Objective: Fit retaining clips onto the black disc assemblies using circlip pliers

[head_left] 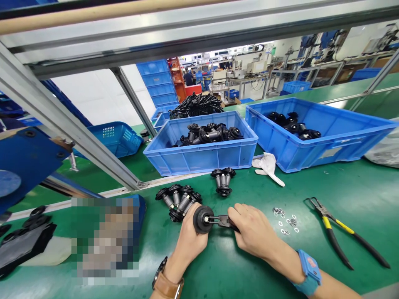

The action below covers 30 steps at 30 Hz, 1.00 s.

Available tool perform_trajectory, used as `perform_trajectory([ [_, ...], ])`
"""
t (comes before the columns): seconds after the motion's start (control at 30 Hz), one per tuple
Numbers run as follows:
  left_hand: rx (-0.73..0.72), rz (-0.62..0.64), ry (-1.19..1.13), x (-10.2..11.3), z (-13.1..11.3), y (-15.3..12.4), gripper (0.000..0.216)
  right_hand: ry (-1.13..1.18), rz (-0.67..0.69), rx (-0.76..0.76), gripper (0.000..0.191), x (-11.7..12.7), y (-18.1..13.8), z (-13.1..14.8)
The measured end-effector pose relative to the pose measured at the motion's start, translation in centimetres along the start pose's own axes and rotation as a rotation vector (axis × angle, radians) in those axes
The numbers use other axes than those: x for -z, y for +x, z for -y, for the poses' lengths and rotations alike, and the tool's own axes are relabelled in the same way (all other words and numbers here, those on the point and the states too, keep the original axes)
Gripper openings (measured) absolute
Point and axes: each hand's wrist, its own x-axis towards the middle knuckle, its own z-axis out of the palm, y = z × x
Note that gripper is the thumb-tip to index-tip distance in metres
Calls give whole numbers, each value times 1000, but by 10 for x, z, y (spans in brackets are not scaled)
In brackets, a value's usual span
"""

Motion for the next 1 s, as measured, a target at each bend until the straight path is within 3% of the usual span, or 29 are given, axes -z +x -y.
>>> perform_trajectory([
  [0.1,-61,26,-5,2,5,0,22,-2,-3,0,19,2,0,-2],
  [0.27,-45,-203,34,-9,12,-7,28,47,17,-68,19,-5,-5,13],
  [0.37,2,-274,20,-16,11,-9,29,61,17,-110,21,-7,-8,22],
  [0.67,156,-252,-187,-24,12,-8,20,39,-72,-141,18,-11,-13,26],
  [1.0,209,-172,-288,-20,2,0,23,42,-107,-146,17,-12,-12,24],
])
